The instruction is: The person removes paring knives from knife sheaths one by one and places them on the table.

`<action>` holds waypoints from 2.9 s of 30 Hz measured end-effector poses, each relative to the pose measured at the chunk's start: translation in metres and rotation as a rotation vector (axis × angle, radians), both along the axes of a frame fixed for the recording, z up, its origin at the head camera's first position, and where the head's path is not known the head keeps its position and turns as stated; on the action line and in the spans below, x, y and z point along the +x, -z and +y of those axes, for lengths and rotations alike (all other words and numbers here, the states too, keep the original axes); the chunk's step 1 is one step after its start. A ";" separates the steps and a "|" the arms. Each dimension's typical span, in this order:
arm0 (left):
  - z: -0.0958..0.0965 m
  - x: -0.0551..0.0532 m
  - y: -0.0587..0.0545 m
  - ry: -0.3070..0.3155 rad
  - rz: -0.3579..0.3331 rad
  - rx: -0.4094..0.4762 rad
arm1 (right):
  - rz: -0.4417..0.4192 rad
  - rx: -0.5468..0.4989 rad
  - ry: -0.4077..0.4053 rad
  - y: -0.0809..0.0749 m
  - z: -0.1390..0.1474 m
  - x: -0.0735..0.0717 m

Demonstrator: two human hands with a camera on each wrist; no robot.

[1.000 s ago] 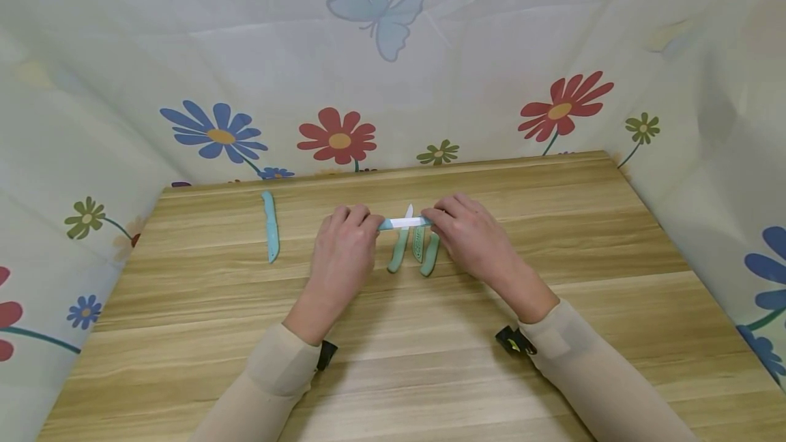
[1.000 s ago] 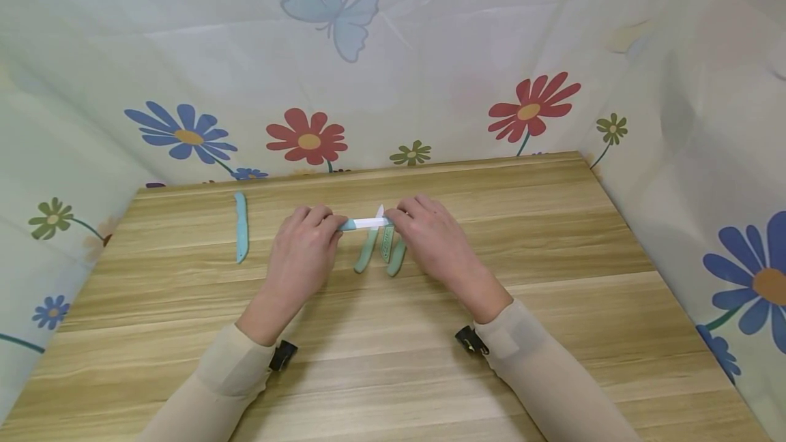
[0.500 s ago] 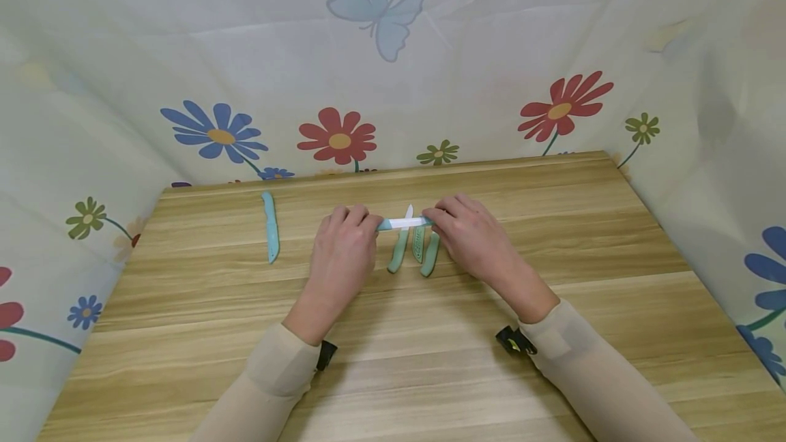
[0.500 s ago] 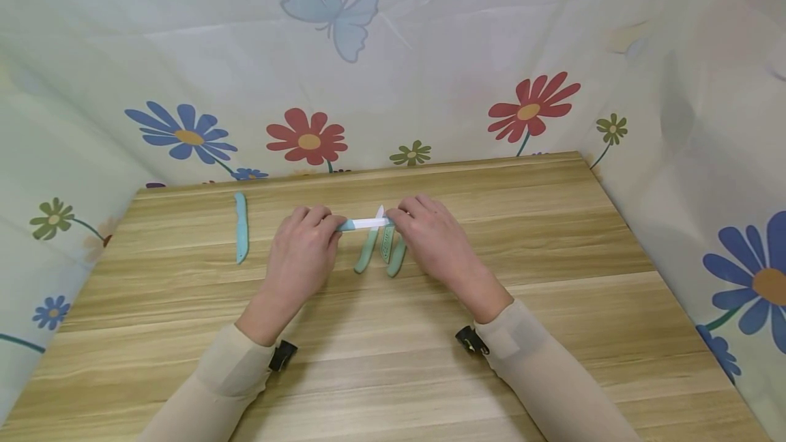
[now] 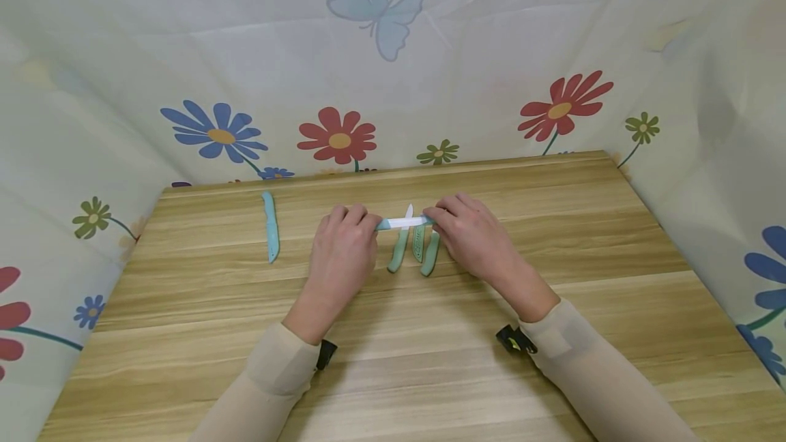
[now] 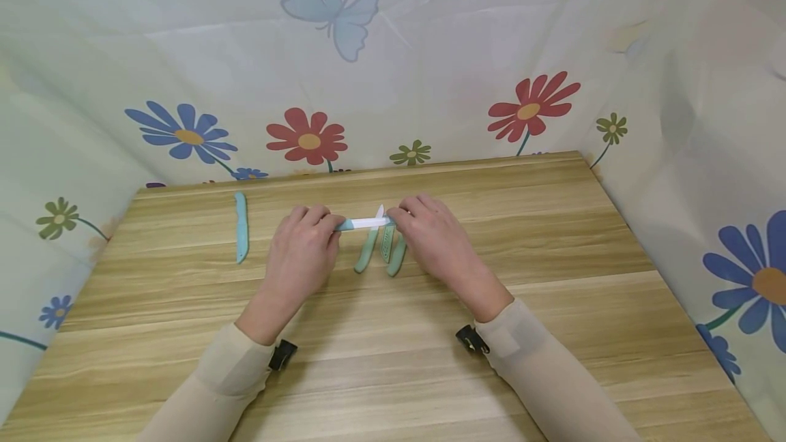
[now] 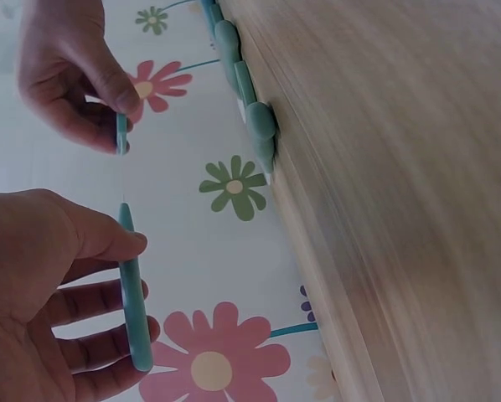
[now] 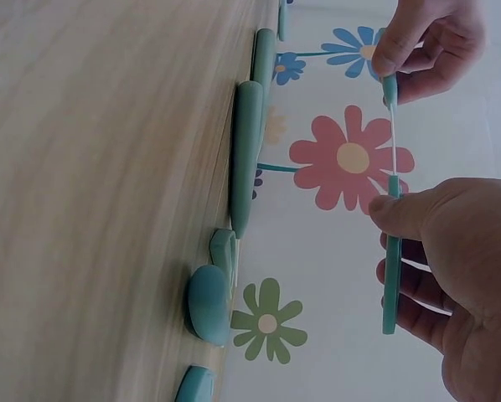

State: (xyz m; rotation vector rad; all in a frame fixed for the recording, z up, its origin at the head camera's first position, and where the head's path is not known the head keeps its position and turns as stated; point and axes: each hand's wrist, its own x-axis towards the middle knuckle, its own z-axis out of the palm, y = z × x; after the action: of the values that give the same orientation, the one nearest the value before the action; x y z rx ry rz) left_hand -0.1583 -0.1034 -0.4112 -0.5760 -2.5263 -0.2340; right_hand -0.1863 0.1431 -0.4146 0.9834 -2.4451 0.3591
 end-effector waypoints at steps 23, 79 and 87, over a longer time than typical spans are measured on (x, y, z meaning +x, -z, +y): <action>-0.008 -0.002 -0.003 -0.067 -0.013 0.034 | -0.022 -0.049 0.030 0.000 0.006 -0.002; -0.024 -0.026 0.006 -0.298 -0.399 0.236 | -0.871 -0.284 0.303 -0.019 -0.075 -0.047; -0.020 -0.028 0.007 -0.310 -0.461 0.261 | -0.926 -0.279 0.363 -0.018 -0.092 -0.059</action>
State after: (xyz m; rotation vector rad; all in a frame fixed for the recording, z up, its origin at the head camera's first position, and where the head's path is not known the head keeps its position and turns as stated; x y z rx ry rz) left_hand -0.1858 -0.1239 -0.4177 -0.0191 -2.9092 -0.6294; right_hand -0.2449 0.0511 -0.3970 0.2289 -3.1510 1.1916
